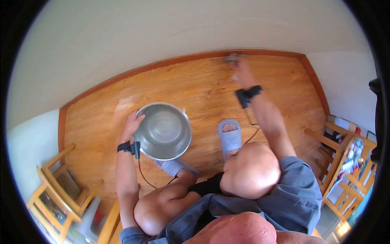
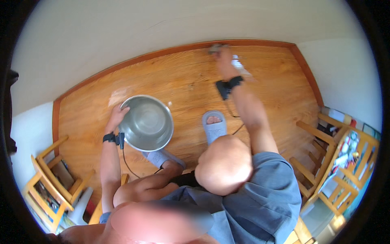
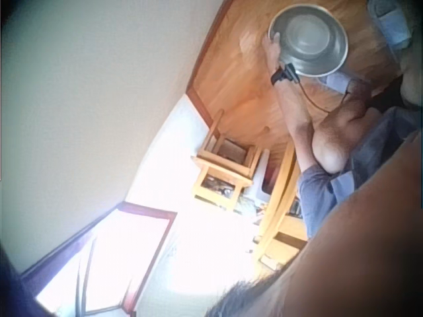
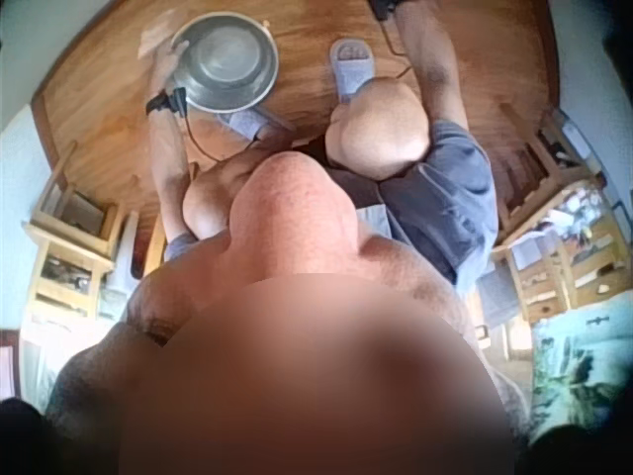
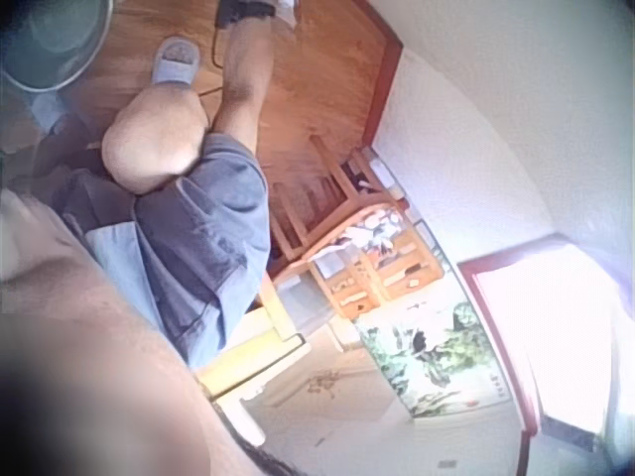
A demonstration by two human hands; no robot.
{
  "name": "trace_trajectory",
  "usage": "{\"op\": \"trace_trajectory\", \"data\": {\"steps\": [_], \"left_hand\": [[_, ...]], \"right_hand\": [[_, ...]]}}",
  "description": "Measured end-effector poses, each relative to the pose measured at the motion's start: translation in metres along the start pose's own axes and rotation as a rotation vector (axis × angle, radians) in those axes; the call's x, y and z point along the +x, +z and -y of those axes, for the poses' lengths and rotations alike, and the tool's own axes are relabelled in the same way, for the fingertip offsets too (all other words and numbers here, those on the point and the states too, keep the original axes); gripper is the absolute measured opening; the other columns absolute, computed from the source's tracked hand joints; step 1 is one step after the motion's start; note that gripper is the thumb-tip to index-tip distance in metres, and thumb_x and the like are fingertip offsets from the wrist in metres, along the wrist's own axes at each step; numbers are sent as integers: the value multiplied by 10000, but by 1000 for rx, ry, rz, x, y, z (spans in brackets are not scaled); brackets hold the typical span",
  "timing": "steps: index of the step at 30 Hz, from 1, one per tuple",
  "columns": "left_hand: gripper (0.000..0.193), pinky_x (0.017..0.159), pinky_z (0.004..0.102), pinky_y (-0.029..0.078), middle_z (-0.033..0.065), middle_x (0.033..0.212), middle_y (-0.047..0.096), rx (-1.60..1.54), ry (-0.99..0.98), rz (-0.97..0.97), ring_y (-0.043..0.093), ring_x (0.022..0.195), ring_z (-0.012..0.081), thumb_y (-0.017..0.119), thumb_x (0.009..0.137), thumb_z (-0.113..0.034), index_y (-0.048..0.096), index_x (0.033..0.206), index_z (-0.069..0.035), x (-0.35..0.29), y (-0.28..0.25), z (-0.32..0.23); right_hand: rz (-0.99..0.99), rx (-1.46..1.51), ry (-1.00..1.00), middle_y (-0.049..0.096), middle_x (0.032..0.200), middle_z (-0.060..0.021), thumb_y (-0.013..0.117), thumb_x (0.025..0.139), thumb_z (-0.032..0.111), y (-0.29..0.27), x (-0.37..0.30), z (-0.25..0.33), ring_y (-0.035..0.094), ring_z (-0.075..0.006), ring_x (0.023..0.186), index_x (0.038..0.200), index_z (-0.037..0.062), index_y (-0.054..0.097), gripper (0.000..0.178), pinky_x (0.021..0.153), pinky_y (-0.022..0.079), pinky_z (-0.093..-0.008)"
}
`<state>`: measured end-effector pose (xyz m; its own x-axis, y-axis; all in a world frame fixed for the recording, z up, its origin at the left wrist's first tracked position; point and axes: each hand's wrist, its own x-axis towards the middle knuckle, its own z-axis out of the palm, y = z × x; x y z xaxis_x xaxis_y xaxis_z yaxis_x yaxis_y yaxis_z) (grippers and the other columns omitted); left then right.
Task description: The person sits cross-legged on a wooden floor and wipes the surface with a cloth and paper towel. They use a metal bowl to hold water and repeatedly dip the cloth to clean different areas of the floor.
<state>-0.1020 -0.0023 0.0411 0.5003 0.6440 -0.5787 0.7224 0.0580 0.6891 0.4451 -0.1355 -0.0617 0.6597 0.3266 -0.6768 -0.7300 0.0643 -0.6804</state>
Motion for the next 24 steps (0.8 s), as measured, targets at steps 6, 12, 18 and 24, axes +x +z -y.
{"op": "trace_trajectory", "data": {"steps": [6,12,18,24], "left_hand": [[282,799,303,472,71,956,668,-89,-10,-18,593,872,148,627,881,-148,615,1100,29,-3,4,-12],[306,810,290,469,61,962,665,-94,-41,-40,592,876,142,639,876,-147,615,1128,24,-1,3,-15],[305,807,284,469,51,959,667,-68,-52,-31,592,872,135,638,880,-155,616,1127,22,-1,2,-14],[311,806,288,471,52,971,669,-187,-149,46,597,878,133,650,873,-160,621,1129,15,-2,0,-22]], "right_hand": [[110,-189,-37,582,889,-72,557,874,73,-102,2,68,575,-189,726,1020,35,562,151,641,518,-270],[134,-1440,-780,612,962,-184,593,820,60,-117,-47,70,616,-340,857,1009,15,618,196,732,518,-388],[36,-1551,-975,592,1034,-213,605,796,52,-122,-55,30,560,-392,1001,964,25,641,174,842,473,-433],[123,-1381,-1004,629,922,-214,608,783,39,-134,-14,16,601,-376,921,948,11,638,170,785,486,-415]]}}
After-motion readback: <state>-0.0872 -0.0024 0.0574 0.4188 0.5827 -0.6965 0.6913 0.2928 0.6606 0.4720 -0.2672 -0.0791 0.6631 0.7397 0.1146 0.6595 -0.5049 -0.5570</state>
